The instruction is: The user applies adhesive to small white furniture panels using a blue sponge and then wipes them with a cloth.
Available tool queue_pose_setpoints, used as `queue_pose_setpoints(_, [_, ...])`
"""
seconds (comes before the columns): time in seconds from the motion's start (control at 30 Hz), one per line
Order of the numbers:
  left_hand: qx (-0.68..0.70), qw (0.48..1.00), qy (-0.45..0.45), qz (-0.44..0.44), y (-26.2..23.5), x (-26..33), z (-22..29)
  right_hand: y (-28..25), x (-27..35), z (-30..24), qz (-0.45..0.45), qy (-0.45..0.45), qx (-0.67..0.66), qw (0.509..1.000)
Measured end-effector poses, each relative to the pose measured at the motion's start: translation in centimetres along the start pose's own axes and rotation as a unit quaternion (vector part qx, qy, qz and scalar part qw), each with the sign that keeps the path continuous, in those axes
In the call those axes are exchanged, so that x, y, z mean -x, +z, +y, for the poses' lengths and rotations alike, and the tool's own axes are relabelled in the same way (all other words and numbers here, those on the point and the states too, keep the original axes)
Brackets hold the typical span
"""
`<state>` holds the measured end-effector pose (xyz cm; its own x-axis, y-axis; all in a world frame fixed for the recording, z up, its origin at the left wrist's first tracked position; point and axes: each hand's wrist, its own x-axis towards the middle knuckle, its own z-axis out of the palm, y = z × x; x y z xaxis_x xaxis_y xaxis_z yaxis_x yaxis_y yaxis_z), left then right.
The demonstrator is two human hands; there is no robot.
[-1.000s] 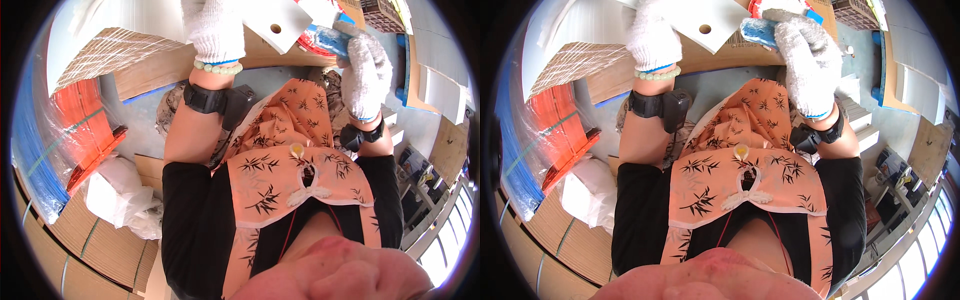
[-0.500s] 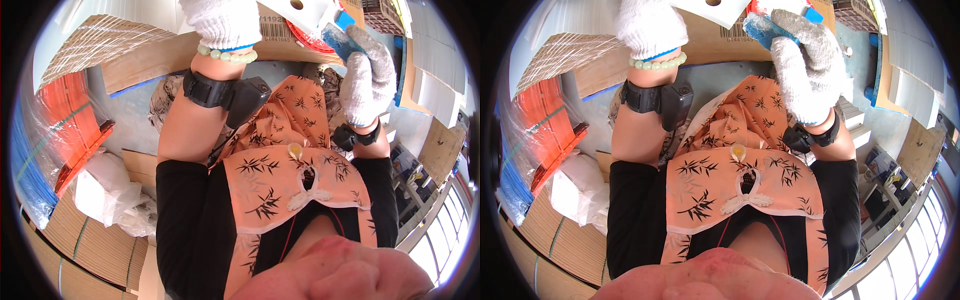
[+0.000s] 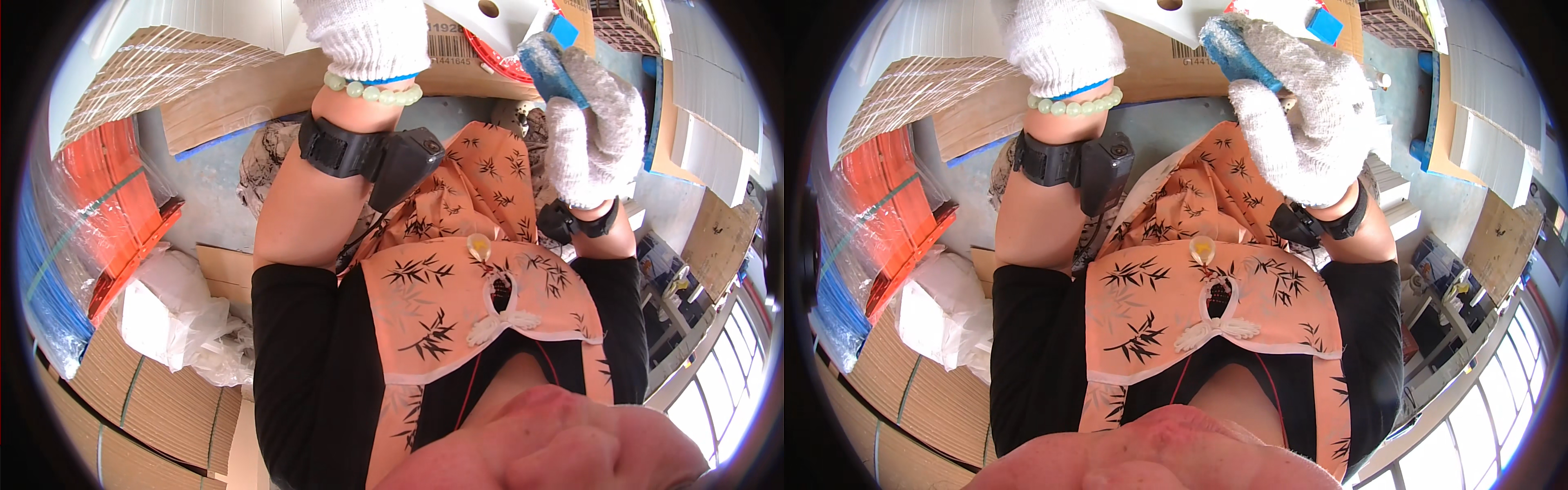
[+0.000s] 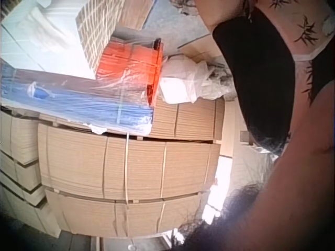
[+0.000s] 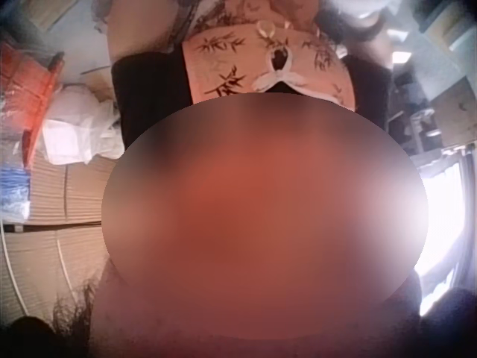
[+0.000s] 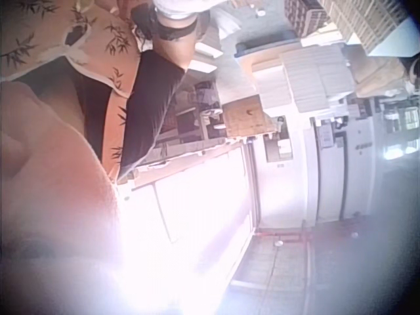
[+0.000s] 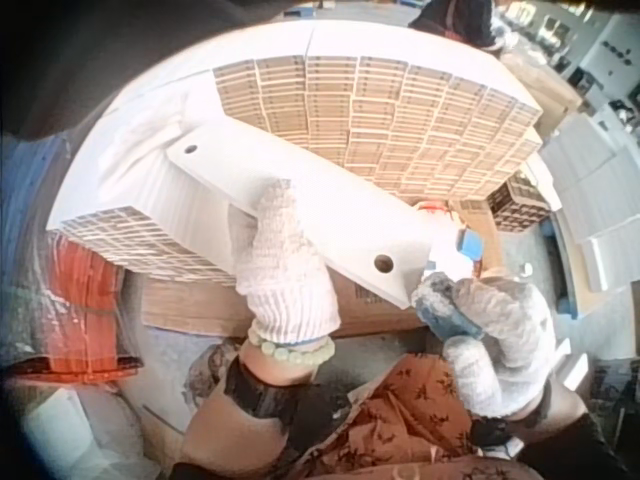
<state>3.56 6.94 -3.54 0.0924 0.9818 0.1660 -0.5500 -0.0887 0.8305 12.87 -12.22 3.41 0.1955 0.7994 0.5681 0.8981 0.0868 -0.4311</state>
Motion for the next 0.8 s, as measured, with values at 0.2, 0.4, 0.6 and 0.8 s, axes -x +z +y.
queue_pose_setpoints(0.2, [-0.049, 0.998, 0.036, -0.013, -0.2, -0.1, -0.1, 0.3, -0.1, 0.1, -0.016, 0.009, -0.042, 0.999])
queue_pose_setpoints(0.4, [0.033, 0.999, -0.039, 0.001, 0.3, -0.2, 0.8, 0.2, -0.1, -0.2, 0.012, 0.007, 0.014, 1.000])
queue_pose_setpoints(0.6, [-0.003, 1.000, -0.005, 0.000, -0.5, -0.2, -0.3, 0.0, -0.7, -0.8, -0.039, 0.006, 0.007, 0.999])
queue_pose_setpoints(0.8, [-0.089, 0.992, 0.093, -0.011, -1.4, -0.3, -1.2, 0.0, -0.6, -0.8, -0.009, 0.004, 0.005, 1.000])
